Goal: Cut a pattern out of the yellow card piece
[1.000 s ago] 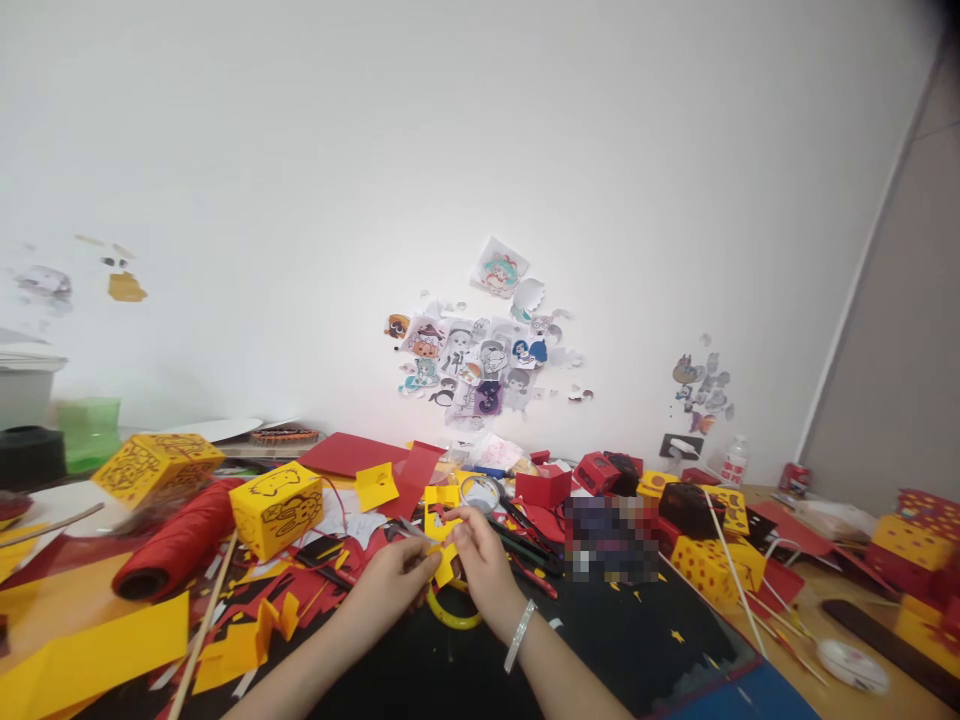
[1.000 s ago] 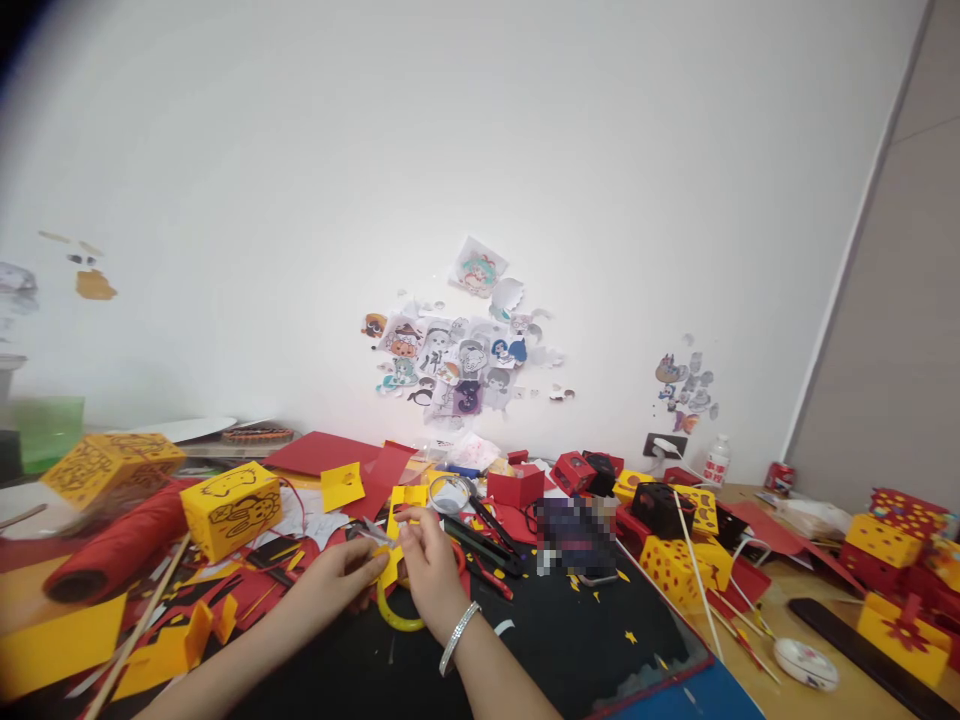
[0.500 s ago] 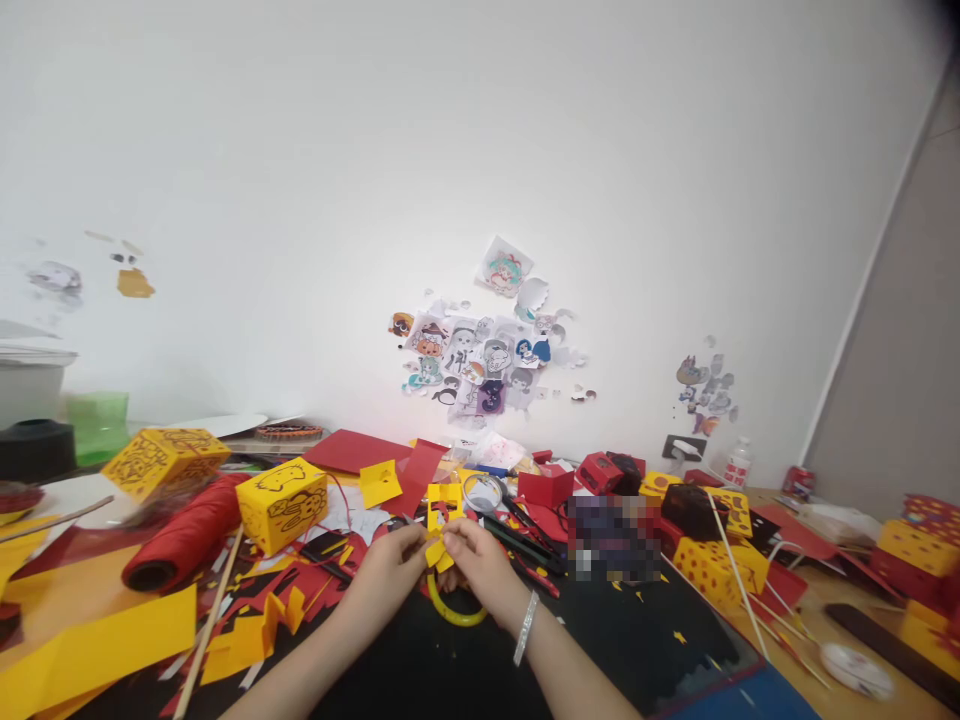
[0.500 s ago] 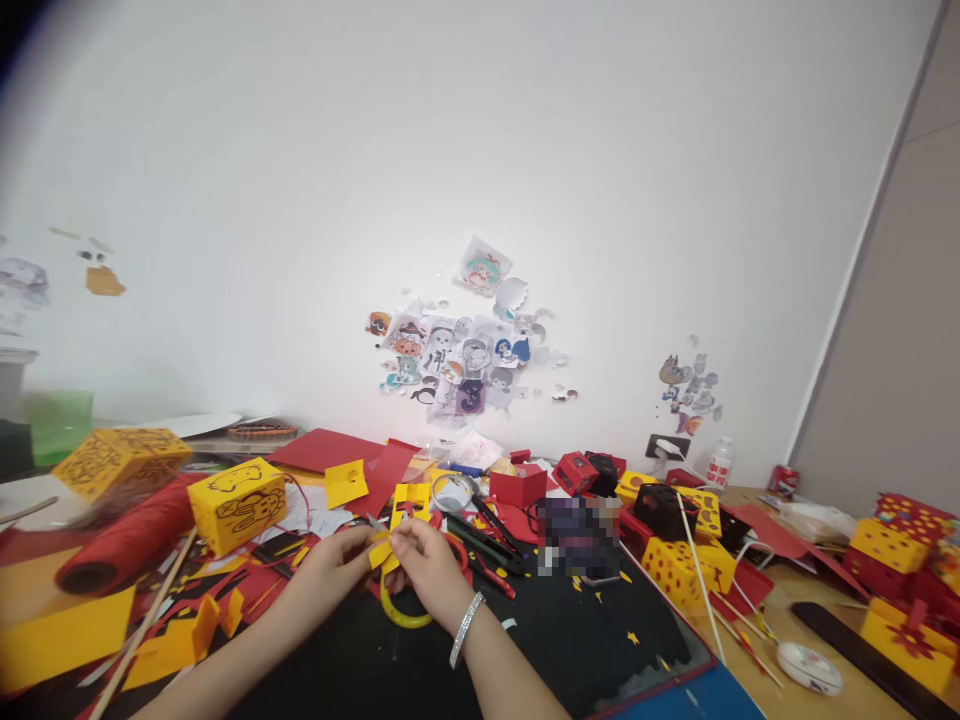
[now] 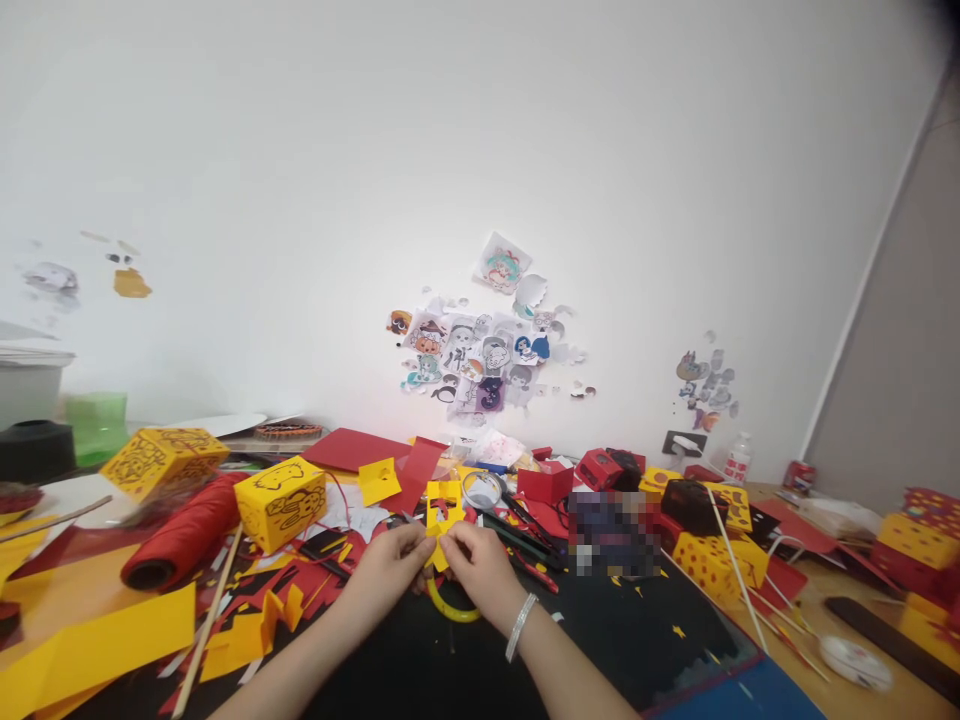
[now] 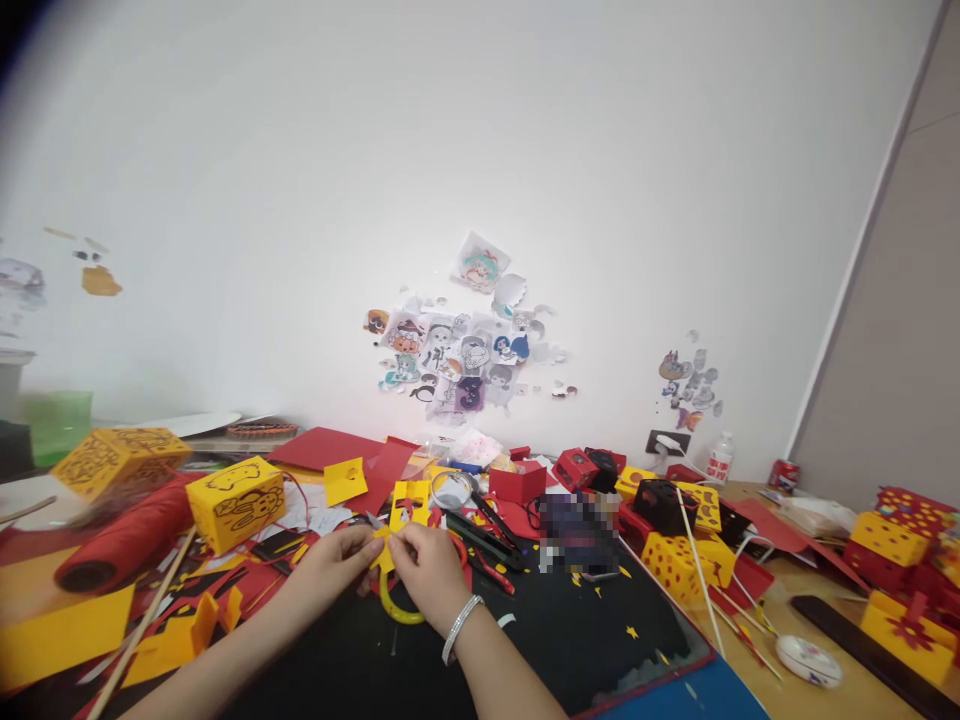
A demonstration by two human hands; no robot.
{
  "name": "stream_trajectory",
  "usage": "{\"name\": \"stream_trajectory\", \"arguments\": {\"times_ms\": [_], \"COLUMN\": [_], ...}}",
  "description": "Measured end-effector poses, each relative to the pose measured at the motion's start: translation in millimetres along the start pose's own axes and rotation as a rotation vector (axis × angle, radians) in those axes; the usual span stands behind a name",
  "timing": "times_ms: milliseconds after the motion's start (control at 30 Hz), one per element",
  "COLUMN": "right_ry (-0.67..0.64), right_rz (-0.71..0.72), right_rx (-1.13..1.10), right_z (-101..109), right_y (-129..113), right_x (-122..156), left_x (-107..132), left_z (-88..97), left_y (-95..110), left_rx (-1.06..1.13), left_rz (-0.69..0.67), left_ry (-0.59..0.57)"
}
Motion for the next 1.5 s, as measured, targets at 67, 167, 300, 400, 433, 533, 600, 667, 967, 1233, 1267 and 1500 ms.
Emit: {"name": "stream_trajectory", "arguments": {"times_ms": [67,167,300,400,433,533,600,667,967,1233,1267,1500], "right_ry": [0.024,0.041,0.013,-0.013,-0.013,0.008,0.034,0.056,0.095,0.135,0.143,0.161], "right_rz": [0.039,0.106,0.126,0.123,0.115,0.068,0.024,-0.012,-0.082,-0.133,-0.139,-0.216], "right_rx": [0.117,0.283,0.297,0.284,0.28,0.228,0.138,0.057,-0.14,-0.222,-0.219,-0.309], "right_z": [0.9,2.3,1.9,0.8,0.5,0.4,0.8,1.4,1.1,-2.1,-1.6,-1.8], "right_y": [-1.4,-2.8,-1.6,-1.3,-1.0,1.5,5.0,9.3,19.4,16.9,16.9,22.6], "right_x": [0.1,0.3,1.2,2.2,2.3,1.8,0.8,-0.3,-1.7,-1.7,-2.0,-3.5], "left_x": [-1.2,-4.3,-5.3,-4.4,-4.4,-5.1,-5.6,-5.7,-1.4,-5.1,-6.0,-6.5], "left_z": [1.4,1.3,0.7,1.5,1.9,2.9,3.1,2.8,2.8,4.2,3.4,3.8], "left_y": [-2.4,-6.9,-9.7,-8.5,-8.1,-7.5,-7.4,-7.2,0.0,-4.6,-5.5,-5.7], "left_rx": [0.044,0.119,0.209,0.205,0.193,0.125,0.069,0.026,-0.012,0.06,0.07,0.268], "left_rz": [0.02,0.06,0.13,0.125,0.116,0.084,0.063,0.046,0.029,0.095,0.103,0.089], "left_ry": [0.013,-0.019,-0.056,-0.039,-0.03,-0.003,0.01,0.014,0.026,0.018,0.0,-0.121]}}
Point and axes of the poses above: each hand's wrist, its own x-axis away from the middle knuckle, its own z-axis out of the back of the hand, y = z × x, the point moved 3 cm from there along -x, towards the middle knuckle, and after that the axes turned 12 degrees about z, right-handed, at the moved point
